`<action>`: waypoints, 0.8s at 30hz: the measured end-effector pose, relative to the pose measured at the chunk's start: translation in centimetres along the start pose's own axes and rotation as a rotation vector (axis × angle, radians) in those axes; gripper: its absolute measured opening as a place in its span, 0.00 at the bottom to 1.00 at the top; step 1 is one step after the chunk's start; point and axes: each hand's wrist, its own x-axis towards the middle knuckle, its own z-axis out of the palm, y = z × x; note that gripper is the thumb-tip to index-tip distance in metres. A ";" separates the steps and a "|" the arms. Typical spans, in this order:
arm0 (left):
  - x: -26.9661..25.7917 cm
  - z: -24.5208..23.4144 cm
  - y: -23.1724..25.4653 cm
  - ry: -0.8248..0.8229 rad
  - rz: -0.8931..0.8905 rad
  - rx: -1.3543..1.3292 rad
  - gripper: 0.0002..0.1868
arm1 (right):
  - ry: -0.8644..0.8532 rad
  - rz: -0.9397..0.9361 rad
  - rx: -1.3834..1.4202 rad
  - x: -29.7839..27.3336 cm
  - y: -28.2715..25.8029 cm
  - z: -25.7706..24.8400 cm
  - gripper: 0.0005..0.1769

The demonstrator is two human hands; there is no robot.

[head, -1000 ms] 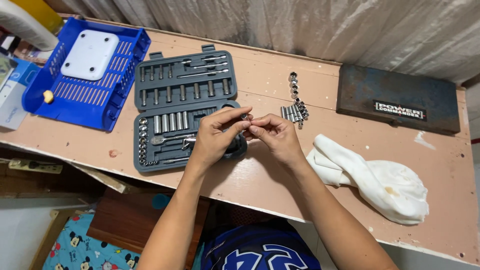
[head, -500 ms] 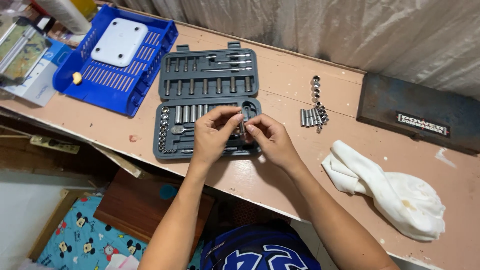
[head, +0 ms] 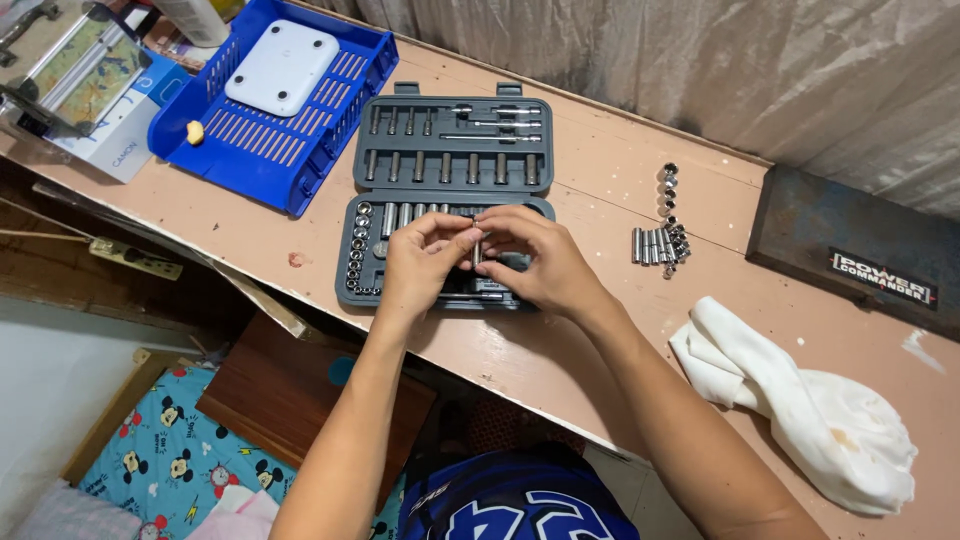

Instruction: The person is organizing a socket wrench set, selecting various socket heads and placing them back into the storage case.

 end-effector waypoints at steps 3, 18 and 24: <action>0.4 -1.3 -0.9 0.009 0.004 -0.011 0.11 | 0.011 -0.009 -0.063 1.3 1.4 0.0 0.22; -0.8 -3.6 -0.8 0.124 0.230 1.073 0.20 | -0.013 0.011 -0.592 5.6 3.7 2.0 0.30; -0.8 -3.5 -0.8 0.113 0.249 1.020 0.19 | 0.018 -0.024 -0.534 5.3 4.7 1.5 0.32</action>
